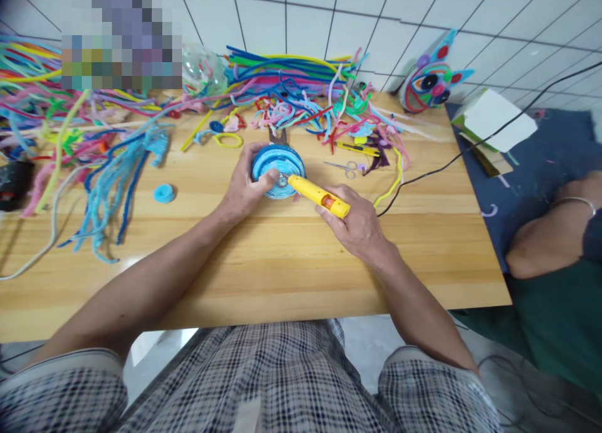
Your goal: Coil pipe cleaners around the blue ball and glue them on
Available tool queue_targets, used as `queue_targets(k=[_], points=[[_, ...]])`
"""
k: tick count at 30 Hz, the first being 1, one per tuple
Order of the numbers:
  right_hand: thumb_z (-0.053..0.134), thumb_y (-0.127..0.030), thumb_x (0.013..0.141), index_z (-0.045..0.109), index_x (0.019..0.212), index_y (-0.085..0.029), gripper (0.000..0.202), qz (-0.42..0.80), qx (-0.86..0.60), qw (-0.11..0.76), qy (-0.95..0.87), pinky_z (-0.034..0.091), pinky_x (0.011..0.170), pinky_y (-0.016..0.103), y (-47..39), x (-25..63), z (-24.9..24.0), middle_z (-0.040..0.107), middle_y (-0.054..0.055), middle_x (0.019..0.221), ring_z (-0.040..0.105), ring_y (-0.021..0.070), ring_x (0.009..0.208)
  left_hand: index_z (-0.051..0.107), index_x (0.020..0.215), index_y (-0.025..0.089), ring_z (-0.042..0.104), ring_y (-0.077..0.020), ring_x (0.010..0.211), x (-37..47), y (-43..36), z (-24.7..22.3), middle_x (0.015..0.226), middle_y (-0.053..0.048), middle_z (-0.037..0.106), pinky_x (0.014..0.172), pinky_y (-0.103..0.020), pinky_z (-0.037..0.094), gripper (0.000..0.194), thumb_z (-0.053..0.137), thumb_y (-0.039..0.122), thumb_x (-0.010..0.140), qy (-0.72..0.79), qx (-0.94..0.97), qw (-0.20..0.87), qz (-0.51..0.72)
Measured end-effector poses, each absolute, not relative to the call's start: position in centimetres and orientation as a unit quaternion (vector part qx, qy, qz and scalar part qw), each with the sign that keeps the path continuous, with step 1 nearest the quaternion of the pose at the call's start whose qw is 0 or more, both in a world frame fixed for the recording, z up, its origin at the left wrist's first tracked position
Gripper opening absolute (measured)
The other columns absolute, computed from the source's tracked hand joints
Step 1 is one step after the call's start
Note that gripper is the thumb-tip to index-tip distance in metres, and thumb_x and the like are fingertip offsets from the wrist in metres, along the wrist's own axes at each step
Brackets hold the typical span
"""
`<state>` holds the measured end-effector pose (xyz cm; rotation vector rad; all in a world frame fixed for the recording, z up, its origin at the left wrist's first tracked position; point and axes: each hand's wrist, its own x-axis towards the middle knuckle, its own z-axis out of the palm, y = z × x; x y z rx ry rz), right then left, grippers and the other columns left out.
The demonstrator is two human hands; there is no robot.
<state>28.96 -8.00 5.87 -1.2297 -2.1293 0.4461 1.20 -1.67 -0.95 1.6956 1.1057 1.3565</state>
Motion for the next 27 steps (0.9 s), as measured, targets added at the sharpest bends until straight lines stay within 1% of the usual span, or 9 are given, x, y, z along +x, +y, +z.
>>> queue_targets(k=[9, 16, 21, 27], points=[[0.067, -0.049, 0.103, 0.07, 0.116, -0.028, 0.024, 0.174, -0.472, 0.312, -0.806, 0.063, 0.084, 0.043, -7.98, 28.89, 5.92, 0.077, 0.006, 0.099, 0.074, 0.0275, 0.092, 0.053, 0.144, 0.025, 0.072, -0.0336, 0.13, 1.4, -1.76, -0.79, 0.141, -0.012, 0.07, 0.117, -0.053, 0.059, 0.08, 0.073, 0.082, 0.09, 0.431, 0.643, 0.347, 0.53], [0.068, -0.046, 0.104, 0.07, 0.117, -0.028, 0.022, 0.169, -0.461, 0.323, -0.809, 0.064, 0.082, 0.043, -8.12, 29.03, 5.83, 0.077, 0.006, 0.099, 0.074, 0.0271, 0.09, 0.052, 0.145, 0.025, 0.07, -0.034, 0.135, 1.25, -1.68, -0.95, 0.143, -0.013, 0.069, 0.121, -0.053, 0.056, 0.079, 0.071, 0.081, 0.093, 0.423, 0.651, 0.35, 0.524], [0.066, -0.047, 0.106, 0.069, 0.118, -0.026, 0.025, 0.15, -0.452, 0.321, -0.818, 0.064, 0.081, 0.043, -7.99, 29.07, 5.67, 0.076, 0.007, 0.098, 0.075, 0.0271, 0.09, 0.053, 0.144, 0.025, 0.072, -0.0328, 0.131, 1.3, -1.71, -0.89, 0.142, -0.012, 0.069, 0.118, -0.051, 0.059, 0.077, 0.071, 0.08, 0.093, 0.418, 0.653, 0.348, 0.528], [0.067, -0.045, 0.106, 0.069, 0.116, -0.027, 0.021, 0.148, -0.445, 0.324, -0.822, 0.063, 0.08, 0.041, -7.9, 29.18, 5.7, 0.076, 0.006, 0.099, 0.075, 0.0263, 0.09, 0.053, 0.144, 0.025, 0.073, -0.0322, 0.128, 1.35, -1.71, -0.95, 0.141, -0.012, 0.07, 0.114, -0.049, 0.061, 0.076, 0.071, 0.08, 0.094, 0.417, 0.653, 0.338, 0.534]])
